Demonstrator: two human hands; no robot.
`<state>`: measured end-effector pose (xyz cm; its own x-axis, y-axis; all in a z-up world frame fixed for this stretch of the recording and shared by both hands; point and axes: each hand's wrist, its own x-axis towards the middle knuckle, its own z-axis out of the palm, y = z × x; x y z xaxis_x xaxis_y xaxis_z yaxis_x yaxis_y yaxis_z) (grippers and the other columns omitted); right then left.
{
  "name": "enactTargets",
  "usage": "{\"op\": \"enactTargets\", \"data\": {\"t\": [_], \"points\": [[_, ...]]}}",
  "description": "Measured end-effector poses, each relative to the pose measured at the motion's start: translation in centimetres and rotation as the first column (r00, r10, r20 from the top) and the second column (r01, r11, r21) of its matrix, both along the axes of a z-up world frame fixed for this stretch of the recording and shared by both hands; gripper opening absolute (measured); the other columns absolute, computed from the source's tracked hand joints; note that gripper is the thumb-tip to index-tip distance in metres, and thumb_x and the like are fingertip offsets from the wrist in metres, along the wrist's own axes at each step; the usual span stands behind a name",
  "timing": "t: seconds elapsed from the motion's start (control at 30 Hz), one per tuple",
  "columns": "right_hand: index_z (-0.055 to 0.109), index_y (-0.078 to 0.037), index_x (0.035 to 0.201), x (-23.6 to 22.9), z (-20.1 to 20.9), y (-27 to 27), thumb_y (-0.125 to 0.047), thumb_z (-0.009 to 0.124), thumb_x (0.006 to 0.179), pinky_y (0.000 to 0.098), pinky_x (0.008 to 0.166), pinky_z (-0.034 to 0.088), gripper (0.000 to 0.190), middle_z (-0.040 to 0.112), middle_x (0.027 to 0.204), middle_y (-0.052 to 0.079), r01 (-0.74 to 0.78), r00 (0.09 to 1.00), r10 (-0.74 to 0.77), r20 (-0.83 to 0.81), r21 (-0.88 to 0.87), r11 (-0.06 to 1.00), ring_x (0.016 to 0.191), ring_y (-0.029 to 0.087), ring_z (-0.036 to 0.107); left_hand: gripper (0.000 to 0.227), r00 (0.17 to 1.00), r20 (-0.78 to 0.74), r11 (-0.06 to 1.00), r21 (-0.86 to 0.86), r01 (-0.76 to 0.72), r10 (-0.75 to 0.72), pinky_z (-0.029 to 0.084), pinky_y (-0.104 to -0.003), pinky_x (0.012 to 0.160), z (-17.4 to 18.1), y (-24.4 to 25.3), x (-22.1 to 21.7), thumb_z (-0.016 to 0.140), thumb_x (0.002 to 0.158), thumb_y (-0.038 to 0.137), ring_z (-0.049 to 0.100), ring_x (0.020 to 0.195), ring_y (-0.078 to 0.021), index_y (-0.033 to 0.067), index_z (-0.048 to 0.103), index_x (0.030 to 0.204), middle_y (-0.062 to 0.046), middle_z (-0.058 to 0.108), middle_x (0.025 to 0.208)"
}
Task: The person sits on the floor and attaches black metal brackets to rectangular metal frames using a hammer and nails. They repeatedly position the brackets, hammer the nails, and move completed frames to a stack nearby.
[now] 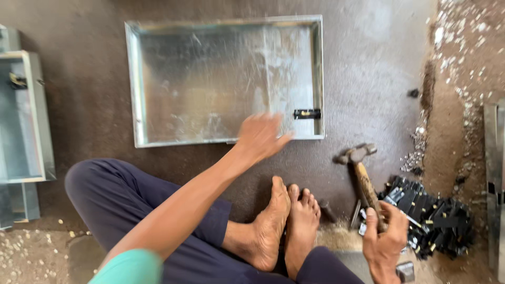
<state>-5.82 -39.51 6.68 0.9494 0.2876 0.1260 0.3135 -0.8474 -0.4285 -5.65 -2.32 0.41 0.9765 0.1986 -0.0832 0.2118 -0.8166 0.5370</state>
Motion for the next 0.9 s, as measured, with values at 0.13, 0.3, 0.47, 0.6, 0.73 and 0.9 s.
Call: {"op": "enactTargets", "data": {"t": [0.13, 0.3, 0.47, 0.6, 0.73, 0.9], "points": [[0.068, -0.002, 0.123, 0.4, -2.2, 5.5, -0.027, 0.065, 0.098, 0.0412, 0.090, 0.056, 0.035, 0.071, 0.117, 0.017, -0.048, 0.951, 0.085, -0.296, 0.131, 0.990, 0.102, 0.027, 0.069, 0.028, 0.966, -0.106, 0.962, 0.119, 0.246, -0.234, 0.058, -0.046, 0.073, 0.0, 2.8, -3.5, 0.078, 0.080, 0.021, 0.069, 0.092, -0.0349, 0.0032, 0.069, 0.100, -0.018, 0.070, 0.097], [0.057, -0.003, 0.138, 2.5, -1.1, 15.2, -0.030, 0.071, 0.088, 0.0412, 0.089, 0.057, 0.058, 0.064, 0.131, 0.019, -0.076, 0.780, 0.298, -0.551, 0.390, 0.918, 0.111, 0.031, 0.067, 0.049, 0.933, 0.234, 0.962, 0.052, 0.267, -0.272, 0.057, -0.043, 0.060, 15.0, 4.2, 2.6, 0.067, 0.096, 0.049, 0.067, 0.070, -0.0271, 0.0001, 0.068, 0.092, -0.017, 0.068, 0.079], [0.048, -0.003, 0.148, 6.9, 2.6, 19.0, -0.035, 0.058, 0.100, 0.0359, 0.097, 0.055, 0.059, 0.054, 0.143, 0.017, -0.103, 0.849, 0.443, -0.287, 0.734, 0.672, 0.127, 0.027, 0.058, 0.045, 0.928, 0.373, 0.952, -0.278, 0.125, -0.013, 0.058, -0.026, 0.052, 28.1, 13.9, 4.5, 0.080, 0.081, 0.054, 0.066, 0.061, -0.0061, 0.0124, 0.074, 0.098, 0.005, 0.067, 0.073], [0.059, -0.005, 0.130, 9.4, 5.5, 19.9, -0.020, 0.055, 0.102, 0.0315, 0.085, 0.059, 0.032, 0.066, 0.122, 0.010, -0.337, 0.821, 0.571, 0.024, 0.827, 0.451, 0.104, 0.019, 0.067, 0.045, 0.742, 0.653, 0.982, -0.015, -0.190, 0.154, 0.057, -0.036, 0.071, 25.2, 18.9, -4.6, 0.079, 0.106, 0.047, 0.071, 0.087, -0.0187, 0.0037, 0.069, 0.110, -0.008, 0.069, 0.095], [0.064, -0.007, 0.115, 7.1, 7.1, 21.0, -0.008, 0.072, 0.092, 0.0347, 0.085, 0.058, 0.025, 0.071, 0.110, 0.009, -0.694, 0.693, 0.656, 0.298, 0.522, 0.496, 0.098, 0.023, 0.069, 0.054, 0.971, 0.219, 0.987, 0.100, -0.123, 0.099, 0.055, -0.046, 0.077, 16.4, 10.1, -11.5, 0.072, 0.092, 0.060, 0.069, 0.089, -0.0298, 0.0067, 0.072, 0.099, -0.014, 0.070, 0.095], [0.065, -0.004, 0.121, -1.2, 3.8, 21.5, -0.011, 0.075, 0.086, 0.0447, 0.101, 0.046, 0.036, 0.066, 0.123, 0.015, -0.779, 0.615, 0.754, 0.232, 0.329, 0.534, 0.117, 0.033, 0.060, 0.068, 0.812, -0.523, 0.966, -0.123, 0.229, -0.259, 0.054, -0.053, 0.082, 4.0, -2.6, -18.7, 0.061, 0.083, 0.075, 0.068, 0.092, -0.0394, 0.0078, 0.075, 0.084, -0.019, 0.072, 0.090]]}}
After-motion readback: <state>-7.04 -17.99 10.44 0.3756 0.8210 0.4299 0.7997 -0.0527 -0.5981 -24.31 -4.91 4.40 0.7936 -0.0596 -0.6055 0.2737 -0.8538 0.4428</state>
